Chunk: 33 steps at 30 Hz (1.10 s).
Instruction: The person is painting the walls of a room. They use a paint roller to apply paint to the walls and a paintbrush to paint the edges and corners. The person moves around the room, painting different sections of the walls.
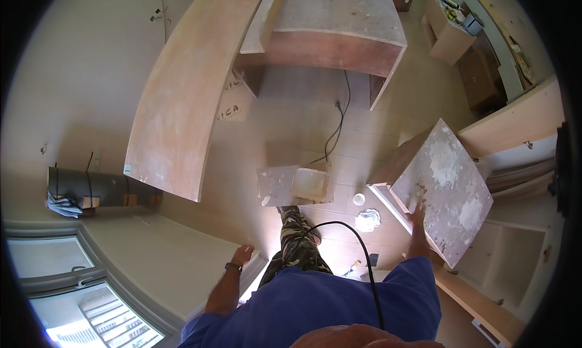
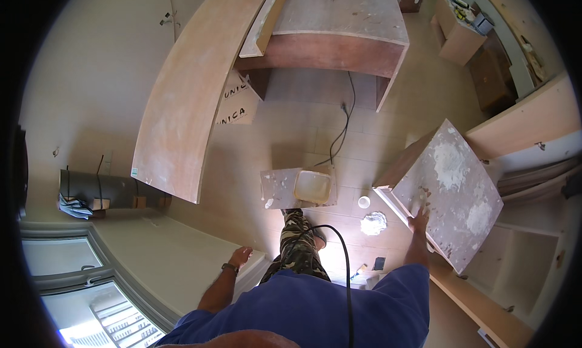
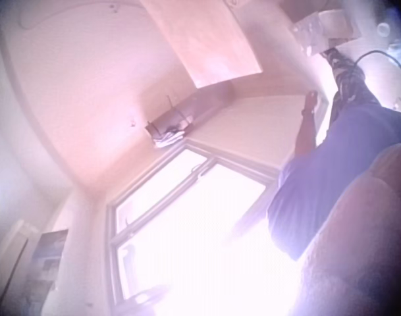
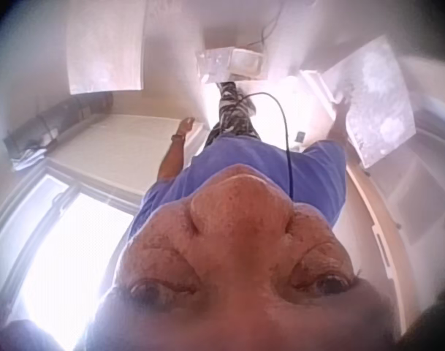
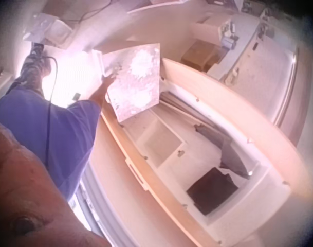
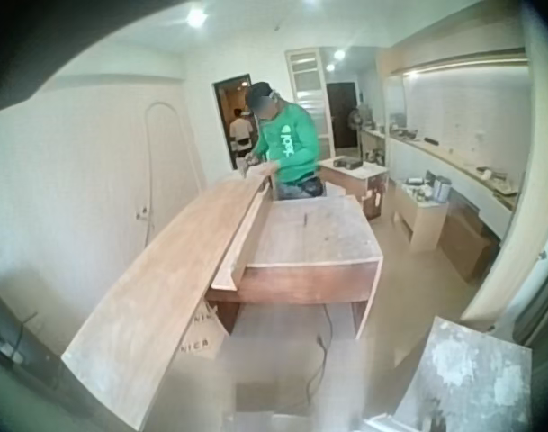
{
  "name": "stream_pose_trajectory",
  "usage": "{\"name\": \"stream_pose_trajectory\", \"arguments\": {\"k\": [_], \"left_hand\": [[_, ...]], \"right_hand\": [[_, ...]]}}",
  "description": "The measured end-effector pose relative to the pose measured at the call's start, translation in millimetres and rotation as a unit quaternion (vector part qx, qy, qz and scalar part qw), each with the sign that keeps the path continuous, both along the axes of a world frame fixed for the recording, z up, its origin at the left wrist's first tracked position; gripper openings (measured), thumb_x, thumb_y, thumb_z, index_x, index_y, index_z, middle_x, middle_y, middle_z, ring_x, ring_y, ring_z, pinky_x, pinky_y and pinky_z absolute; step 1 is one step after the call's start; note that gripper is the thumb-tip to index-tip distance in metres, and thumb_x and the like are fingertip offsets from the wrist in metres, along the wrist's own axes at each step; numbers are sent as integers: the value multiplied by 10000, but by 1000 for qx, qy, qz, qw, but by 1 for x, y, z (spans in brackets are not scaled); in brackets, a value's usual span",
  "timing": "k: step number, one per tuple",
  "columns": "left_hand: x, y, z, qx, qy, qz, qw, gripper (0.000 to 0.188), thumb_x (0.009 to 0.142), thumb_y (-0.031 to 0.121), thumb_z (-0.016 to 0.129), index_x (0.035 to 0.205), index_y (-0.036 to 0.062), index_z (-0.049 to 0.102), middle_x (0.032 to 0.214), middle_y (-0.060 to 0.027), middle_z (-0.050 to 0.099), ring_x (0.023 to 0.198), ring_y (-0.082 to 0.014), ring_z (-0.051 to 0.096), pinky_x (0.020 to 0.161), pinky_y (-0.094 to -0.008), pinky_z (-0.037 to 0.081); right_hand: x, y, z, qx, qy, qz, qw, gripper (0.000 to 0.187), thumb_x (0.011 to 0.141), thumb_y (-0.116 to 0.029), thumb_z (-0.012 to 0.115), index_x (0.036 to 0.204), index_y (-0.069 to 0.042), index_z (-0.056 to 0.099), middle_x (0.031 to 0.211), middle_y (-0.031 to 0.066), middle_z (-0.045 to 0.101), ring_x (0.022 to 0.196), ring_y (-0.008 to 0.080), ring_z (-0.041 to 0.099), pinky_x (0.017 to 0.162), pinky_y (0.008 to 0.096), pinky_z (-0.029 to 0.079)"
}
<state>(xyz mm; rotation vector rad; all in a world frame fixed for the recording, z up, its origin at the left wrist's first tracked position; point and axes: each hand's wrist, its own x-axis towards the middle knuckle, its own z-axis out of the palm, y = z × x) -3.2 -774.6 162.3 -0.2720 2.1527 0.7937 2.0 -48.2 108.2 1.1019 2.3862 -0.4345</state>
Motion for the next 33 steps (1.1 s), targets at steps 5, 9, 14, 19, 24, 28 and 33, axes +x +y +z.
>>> {"name": "stream_pose_trajectory", "arguments": {"k": [5,9,14,19,24,28,33], "left_hand": [[-1,11,-1,13,2,7,1000,393,894,337,416,1054,24,591,1103,-187,587,1064,-334,530,909,-383,411],[-13,32,20,-4,9,-20,1000,393,893,327,412,1048,17,594,1102,-186,590,1071,-326,530,917,-379,407],[-2,23,2,16,1,5,1000,372,891,305,411,1041,21,598,1094,-186,593,1052,-336,537,915,-380,408],[-12,62,-15,34,-8,-116,993,320,884,258,420,1027,26,590,1071,-178,599,1014,-347,547,881,-392,427],[-9,65,-31,64,-1,-160,985,292,875,246,429,989,36,598,972,-143,627,879,-295,588,783,-375,458],[-12,105,-29,70,-56,-40,995,291,854,251,445,961,45,620,882,-106,637,797,-213,596,733,-332,463],[-37,161,-27,86,-73,-73,991,257,894,245,496,941,10,590,800,-19,598,726,-93,549,649,-221,451]], "right_hand": [[0,2,-7,7,13,11,1000,927,697,-309,642,1428,-80,120,1423,333,97,1326,464,134,1093,456,173],[-2,-5,2,-28,-3,-18,999,936,696,-314,649,1429,-77,117,1430,325,80,1337,456,96,1102,456,134],[-3,-7,-10,-36,4,-8,999,991,678,-320,689,1436,-98,90,1446,298,46,1343,445,78,1098,466,144],[18,26,-30,42,56,64,995,1101,647,-397,746,1435,-82,44,1455,246,112,1326,426,159,1090,441,184],[-8,-3,-7,-26,-20,9,999,943,685,-402,658,1417,-46,180,1453,251,139,1357,401,85,1106,445,87],[-4,-3,11,-59,6,-18,998,941,688,-371,676,1416,-38,179,1438,309,99,1356,414,76,1104,431,117],[12,23,1,-52,59,39,996,918,710,-427,638,1411,-32,196,1439,260,185,1363,378,90,1107,446,70]]}}
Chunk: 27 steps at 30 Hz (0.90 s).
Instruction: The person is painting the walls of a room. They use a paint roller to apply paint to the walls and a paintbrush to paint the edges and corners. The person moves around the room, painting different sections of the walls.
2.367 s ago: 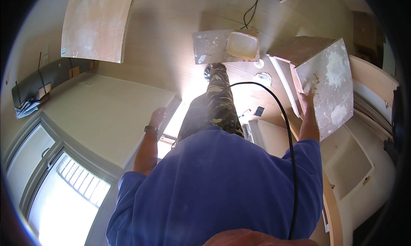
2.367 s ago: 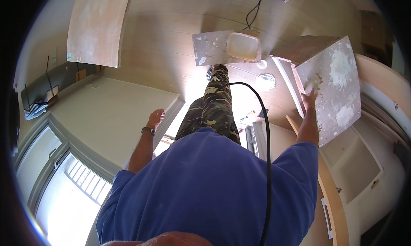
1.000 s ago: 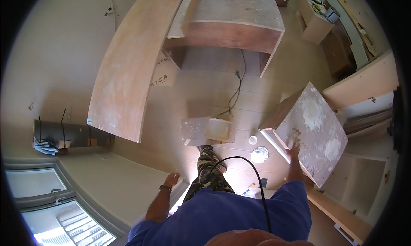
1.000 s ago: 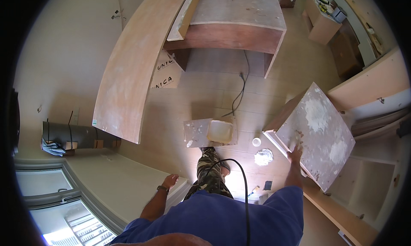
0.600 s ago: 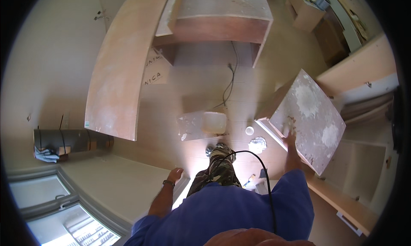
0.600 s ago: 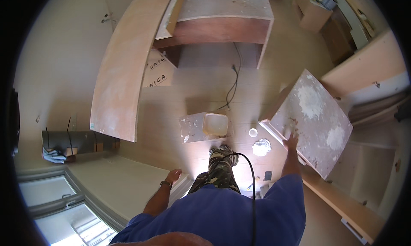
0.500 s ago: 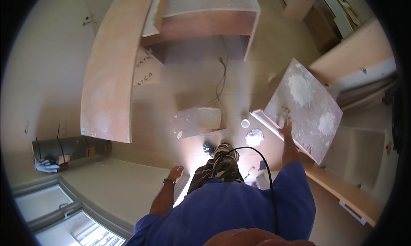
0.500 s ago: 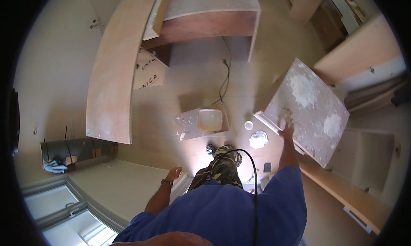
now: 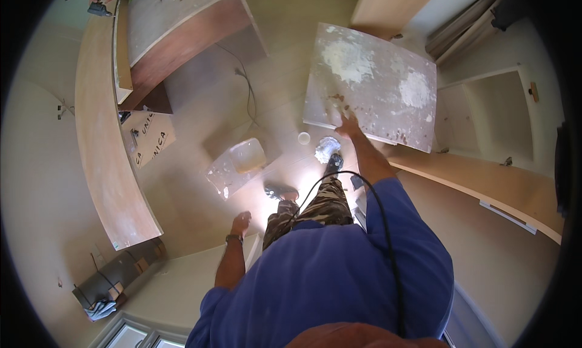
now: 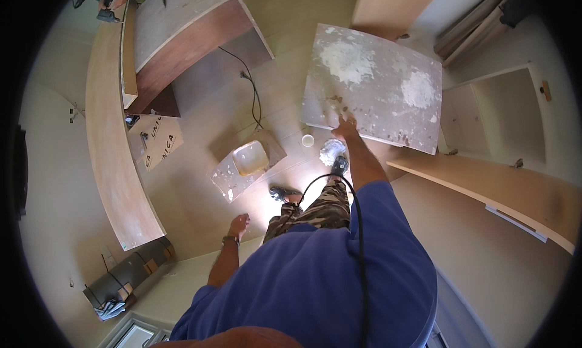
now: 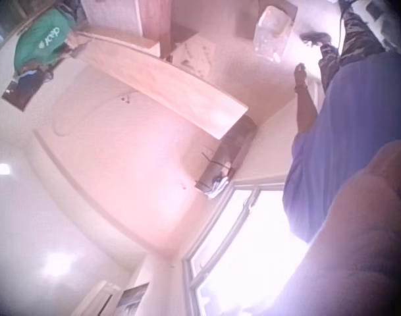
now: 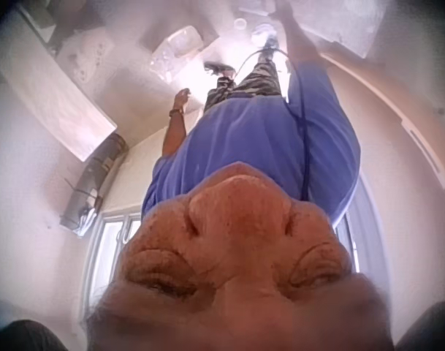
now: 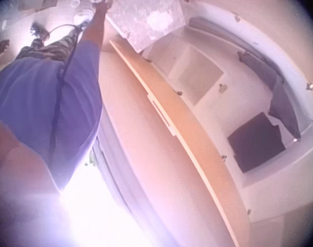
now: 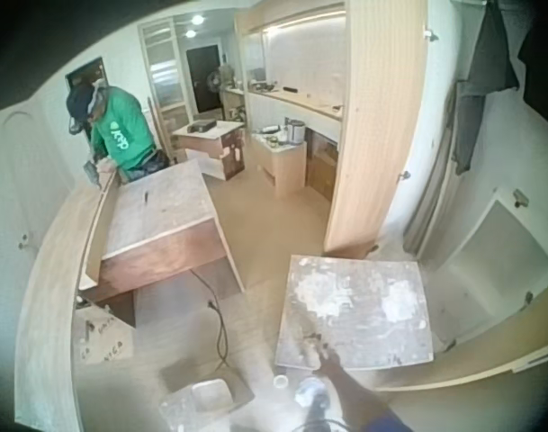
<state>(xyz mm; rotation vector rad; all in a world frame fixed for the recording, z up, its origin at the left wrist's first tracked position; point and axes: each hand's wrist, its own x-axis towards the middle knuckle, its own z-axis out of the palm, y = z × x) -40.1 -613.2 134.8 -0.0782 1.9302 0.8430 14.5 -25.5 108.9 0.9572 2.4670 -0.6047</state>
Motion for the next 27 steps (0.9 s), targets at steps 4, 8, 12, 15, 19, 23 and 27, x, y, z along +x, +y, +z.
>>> {"name": "stream_pose_trajectory", "arguments": {"k": [4,8,12,15,19,23,27], "left_hand": [[-22,26,-2,53,154,-128,978,195,912,192,492,976,37,592,832,-26,616,722,-86,542,600,-226,434],[-7,107,56,-55,51,63,995,371,856,336,493,1015,24,616,884,-66,634,753,-156,565,715,-301,450],[9,148,55,-51,44,57,996,385,840,339,511,1023,16,614,901,-72,627,785,-156,561,739,-297,443],[26,164,42,-53,26,45,997,382,840,330,505,1030,17,614,921,-86,626,814,-165,563,769,-299,438],[39,169,23,-68,36,-51,996,381,848,332,483,1042,32,615,993,-132,632,904,-237,588,832,-333,440],[48,184,42,-91,52,-238,966,396,853,348,475,1039,29,618,1059,-164,618,989,-296,576,874,-369,435],[76,162,12,-171,-39,-204,963,436,850,368,502,1055,-3,607,1009,-180,631,940,-283,593,846,-359,445]], "right_hand": [[6,28,14,-191,34,41,980,730,730,-336,643,1313,18,383,1358,258,352,1288,324,309,1068,380,232],[46,60,58,-276,95,-119,949,635,757,-217,605,1287,60,392,1289,263,442,1193,304,455,1025,325,318],[100,81,39,-199,147,-72,966,586,768,-185,560,1277,61,407,1313,268,408,1231,337,407,1046,355,294],[100,79,32,-96,139,33,985,568,772,-192,549,1265,59,420,1294,263,430,1210,354,420,1038,369,305],[105,60,40,-107,175,-15,979,407,800,-233,519,1124,12,552,1097,243,563,1030,366,535,905,410,410],[121,24,55,-179,129,44,974,311,820,-256,514,998,-32,633,891,202,631,817,325,613,756,400,472],[152,-16,-5,-260,42,32,964,366,813,-304,533,1016,-13,625,900,180,644,838,325,616,772,376,477]]}}
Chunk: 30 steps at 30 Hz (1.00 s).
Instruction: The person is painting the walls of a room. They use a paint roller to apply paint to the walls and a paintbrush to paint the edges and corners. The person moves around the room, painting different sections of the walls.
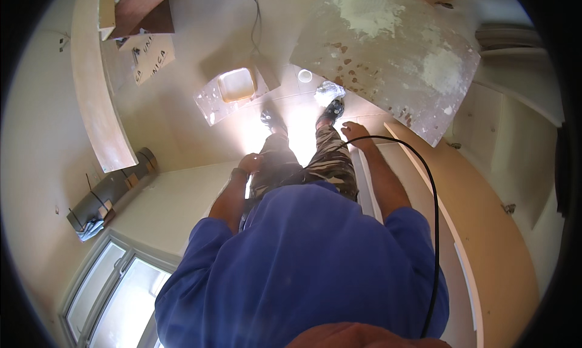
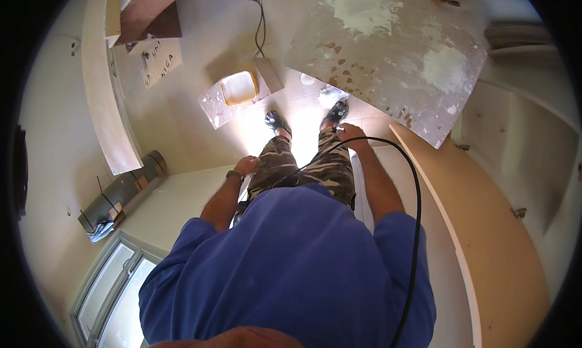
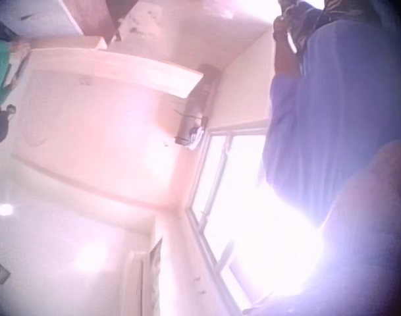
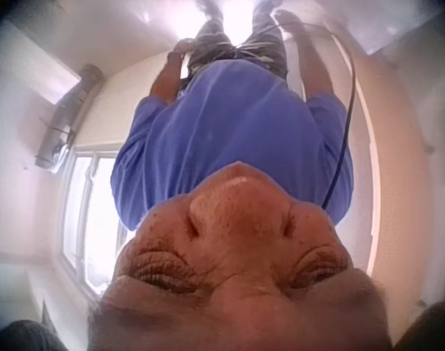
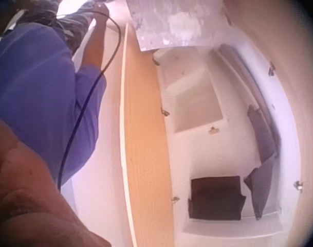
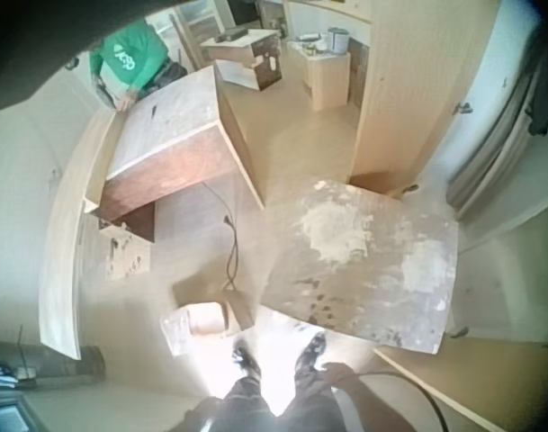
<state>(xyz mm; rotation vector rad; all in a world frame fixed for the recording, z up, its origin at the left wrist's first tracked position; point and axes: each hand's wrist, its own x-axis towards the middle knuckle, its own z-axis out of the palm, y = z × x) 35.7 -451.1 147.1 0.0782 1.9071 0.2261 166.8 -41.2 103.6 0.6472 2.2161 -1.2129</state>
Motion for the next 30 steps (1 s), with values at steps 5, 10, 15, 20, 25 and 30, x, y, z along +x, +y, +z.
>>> {"name": "stream_pose_trajectory", "arguments": {"k": [5,10,15,20,25,30], "left_hand": [[40,-27,-38,-77,-57,33,995,587,812,479,548,1138,-9,554,1053,-212,608,994,-310,585,869,-364,445],[48,-25,-69,-212,-62,26,975,880,731,615,575,1264,-60,389,1165,-271,527,1084,-363,535,910,-419,426],[34,-35,-87,-205,35,112,972,875,702,528,651,1254,-86,364,1133,-286,509,1065,-395,513,899,-437,422],[19,-60,-97,-141,121,188,964,776,695,399,708,1227,-72,397,1045,-279,540,998,-383,537,838,-442,441],[11,-69,-109,-163,80,206,961,853,703,402,705,1295,-75,318,1122,-270,483,1056,-393,495,889,-435,409],[17,-76,-109,-112,113,224,962,824,692,379,720,1270,-67,338,1080,-261,497,1013,-394,507,863,-437,417]], "right_hand": [[7,-25,-82,-28,-120,15,992,426,804,-322,548,1075,4,592,1107,198,583,995,330,569,888,385,432],[-23,-43,-202,30,-38,18,999,464,824,-319,580,1143,15,542,966,203,631,820,248,632,728,345,496],[-79,-58,-369,-51,-92,-109,988,567,831,-322,607,1256,14,443,811,106,610,667,144,567,546,274,466],[-147,-75,-476,-6,-115,-166,979,714,792,-377,621,1301,44,352,1065,232,499,974,301,477,798,341,381],[-180,-69,-551,23,-154,-172,973,512,803,-332,576,1134,50,496,1098,277,546,1018,371,547,890,412,424],[-190,-93,-494,200,-99,-18,975,336,804,-265,481,918,28,598,922,253,615,854,397,601,789,463,460]]}}
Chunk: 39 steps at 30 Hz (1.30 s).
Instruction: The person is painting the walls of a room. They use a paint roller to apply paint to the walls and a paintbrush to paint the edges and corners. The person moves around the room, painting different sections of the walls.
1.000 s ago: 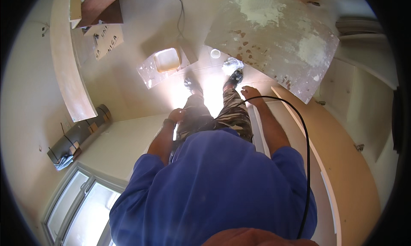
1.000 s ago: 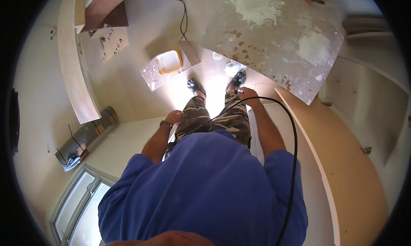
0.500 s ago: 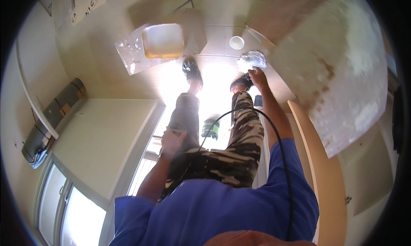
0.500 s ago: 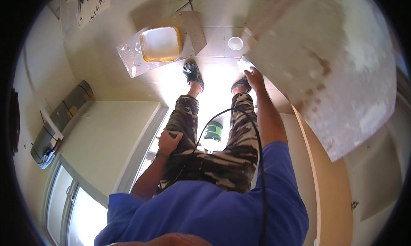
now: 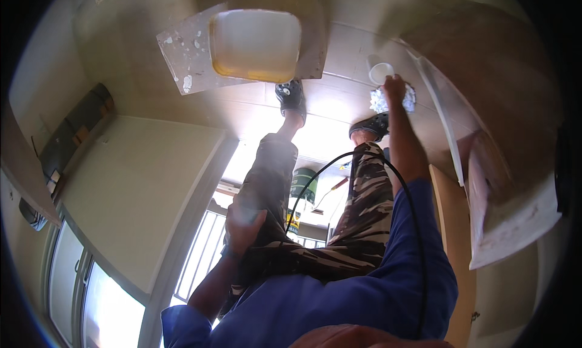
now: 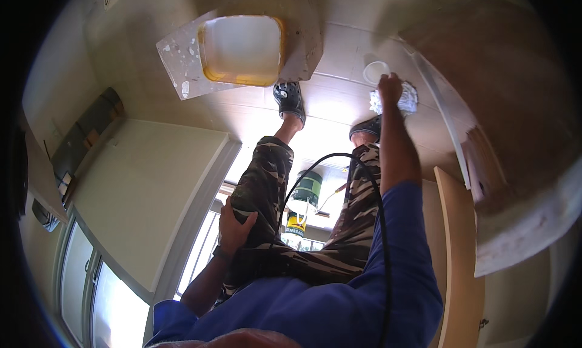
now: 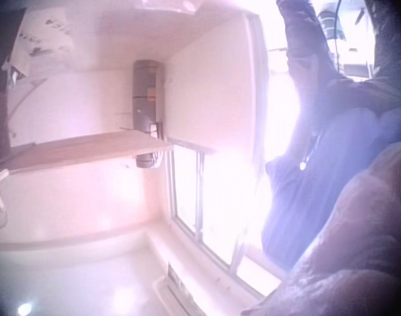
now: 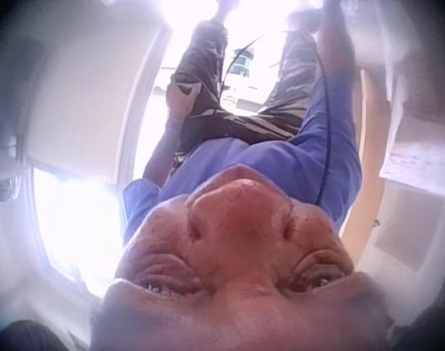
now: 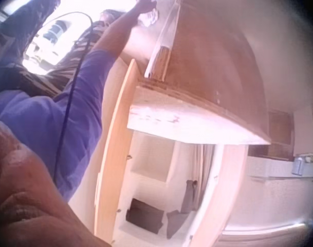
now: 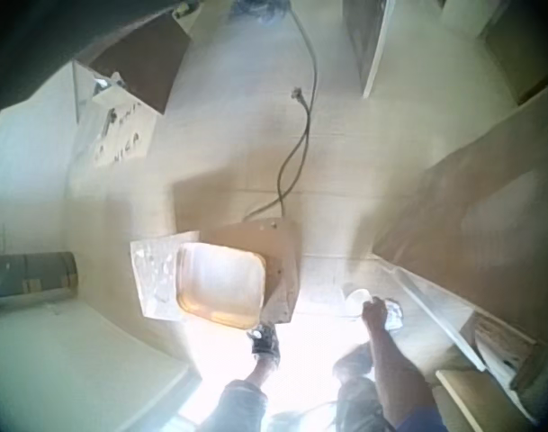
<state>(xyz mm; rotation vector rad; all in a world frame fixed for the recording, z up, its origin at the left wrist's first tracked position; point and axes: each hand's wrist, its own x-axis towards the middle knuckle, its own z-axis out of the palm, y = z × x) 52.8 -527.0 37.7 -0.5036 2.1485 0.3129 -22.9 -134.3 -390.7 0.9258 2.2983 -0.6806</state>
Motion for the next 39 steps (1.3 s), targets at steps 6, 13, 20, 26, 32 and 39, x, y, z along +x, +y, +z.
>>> {"name": "stream_pose_trajectory", "arguments": {"k": [6,13,20,26,32,39], "left_hand": [[10,-2,12,-15,26,-52,998,688,689,384,710,1149,-26,404,985,-244,534,920,-404,539,779,-462,445],[6,-8,19,-21,-106,-33,994,862,696,516,657,1245,-73,346,1076,-274,512,1012,-415,516,861,-475,428],[17,-27,10,-38,-46,-17,998,763,690,475,682,1199,-10,386,1025,-225,532,982,-396,525,832,-475,431],[27,-48,6,-15,-9,14,1000,778,711,503,664,1202,-26,373,1021,-245,521,977,-417,517,820,-484,427],[8,-60,9,25,-60,37,997,839,726,518,652,1245,-59,334,1056,-281,505,1004,-436,503,846,-502,415],[12,-66,-1,5,-45,34,998,743,704,476,672,1190,-20,407,1039,-271,530,992,-436,525,834,-502,434]], "right_hand": [[-30,-104,188,-107,219,-104,964,264,858,-266,543,1030,-73,596,813,175,634,733,339,626,660,399,501],[-103,-231,304,-246,263,60,931,204,816,-175,513,959,-57,597,848,175,627,804,334,611,713,401,490],[-165,-332,277,-181,211,227,933,170,797,-213,523,802,-53,581,802,145,634,766,310,622,681,427,492],[-198,-390,232,-163,140,284,934,173,783,-199,527,851,-64,610,842,131,646,808,298,628,712,402,501],[-207,-413,225,-156,116,260,946,192,765,-221,508,799,-62,611,823,124,643,812,290,622,705,415,492],[-199,-375,289,-144,165,210,953,317,790,-338,568,831,-27,607,807,162,642,788,330,625,708,440,499]]}}
